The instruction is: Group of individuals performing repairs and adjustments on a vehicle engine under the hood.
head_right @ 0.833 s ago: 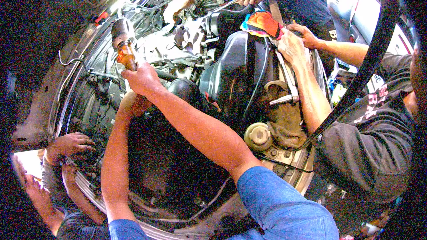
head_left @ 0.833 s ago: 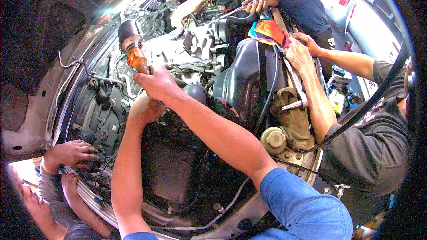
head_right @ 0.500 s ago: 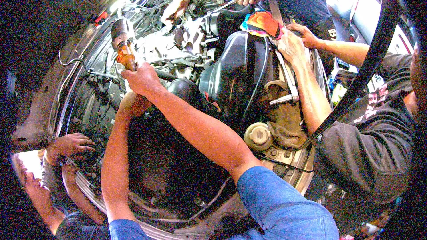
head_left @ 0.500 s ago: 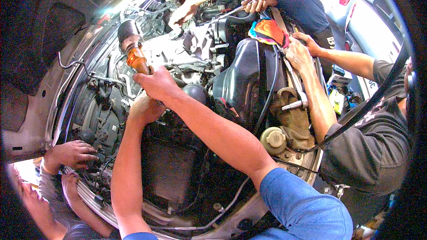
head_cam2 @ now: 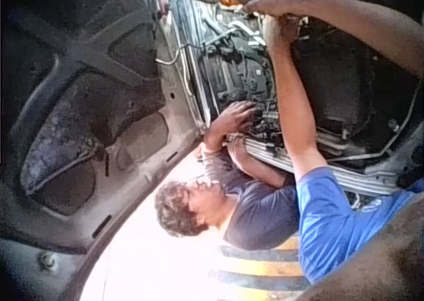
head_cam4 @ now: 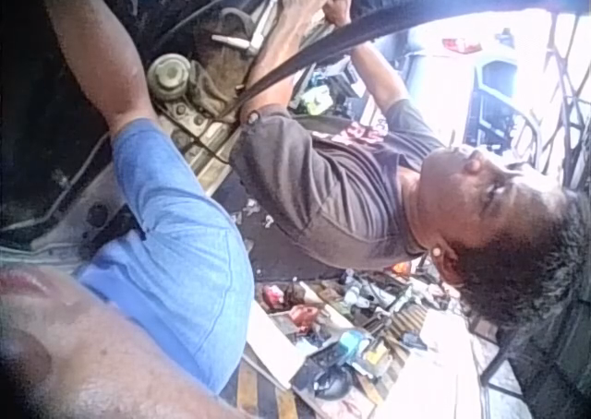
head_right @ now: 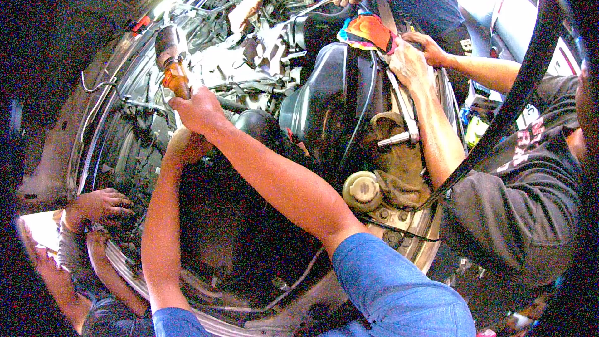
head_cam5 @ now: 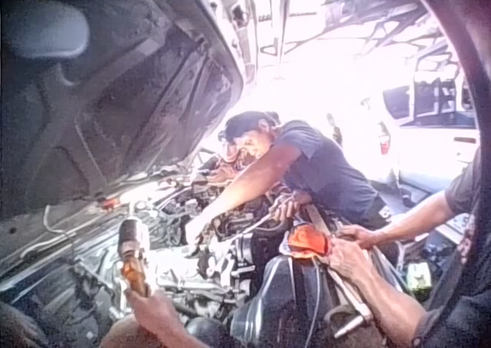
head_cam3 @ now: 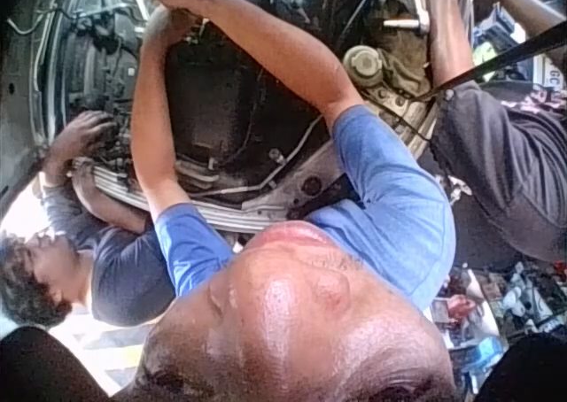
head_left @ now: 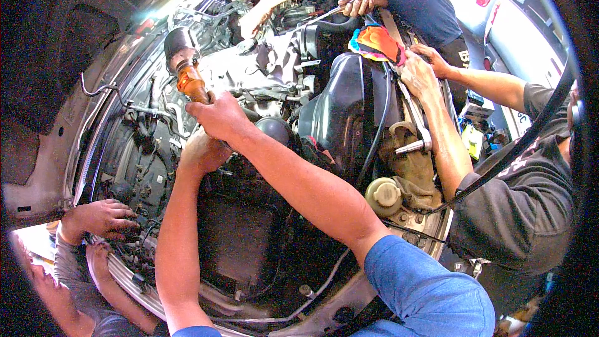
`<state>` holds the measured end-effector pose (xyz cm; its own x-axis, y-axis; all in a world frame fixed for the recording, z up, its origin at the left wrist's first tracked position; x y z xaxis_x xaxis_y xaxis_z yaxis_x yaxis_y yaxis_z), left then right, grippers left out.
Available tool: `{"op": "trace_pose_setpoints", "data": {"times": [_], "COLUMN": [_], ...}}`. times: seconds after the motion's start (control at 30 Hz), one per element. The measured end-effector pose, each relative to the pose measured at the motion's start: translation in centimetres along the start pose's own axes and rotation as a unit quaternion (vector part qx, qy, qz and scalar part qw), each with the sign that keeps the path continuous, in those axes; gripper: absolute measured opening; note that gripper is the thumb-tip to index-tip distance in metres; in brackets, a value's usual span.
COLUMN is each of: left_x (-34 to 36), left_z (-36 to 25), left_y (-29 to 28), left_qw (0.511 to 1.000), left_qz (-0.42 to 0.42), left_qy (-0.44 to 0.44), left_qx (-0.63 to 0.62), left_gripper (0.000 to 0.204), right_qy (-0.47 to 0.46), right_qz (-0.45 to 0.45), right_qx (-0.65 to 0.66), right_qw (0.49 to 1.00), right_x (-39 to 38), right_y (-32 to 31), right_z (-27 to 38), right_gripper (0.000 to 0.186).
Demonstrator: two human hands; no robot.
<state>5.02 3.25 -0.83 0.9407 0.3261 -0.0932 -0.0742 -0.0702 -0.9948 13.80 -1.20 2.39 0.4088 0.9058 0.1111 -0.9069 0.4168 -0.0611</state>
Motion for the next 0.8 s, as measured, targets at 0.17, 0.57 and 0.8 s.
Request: {"op": "trace_pose_setpoints", "data": {"times": [0.17, 0.57, 0.8], "left_x": [-0.2, 0.1, 0.8], "left_z": [-0.7, -0.5, 0.8], "left_y": [-0.3, -0.4, 1.0], "left_qw": [1.0, 0.999, 1.0], "left_qz": [-0.008, 0.005, -0.003], "left_qy": [0.009, -0.02, 0.007], "left_qx": [-0.019, -0.028, -0.01], "left_gripper": [0.036, 0.033, 0.035], "right_qy": [0.0, 0.003, -0.014], "right_qz": [0.005, -0.007, -0.019], "right_qx": [0.002, 0.016, 0.005], "right_qw": [1.0, 1.0, 1.0], "right_x": [-0.2, -0.7, -0.1], "right_y": [-0.3, -0.5, -0.4], "right_z": [0.0, 0.5, -0.1], "right_gripper": [0.037, 0.036, 0.049]}}
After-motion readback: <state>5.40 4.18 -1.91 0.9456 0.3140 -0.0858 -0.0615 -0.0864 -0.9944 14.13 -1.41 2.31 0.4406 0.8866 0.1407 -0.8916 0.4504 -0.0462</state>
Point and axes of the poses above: each hand's wrist, its own x-axis towards the middle knuckle, its own y-axis out of the palm, z = x × y, the point moved 6 cm from there along x, towards the middle knuckle, and after that the axes turned 8 degrees about z, right-handed, at the moved point
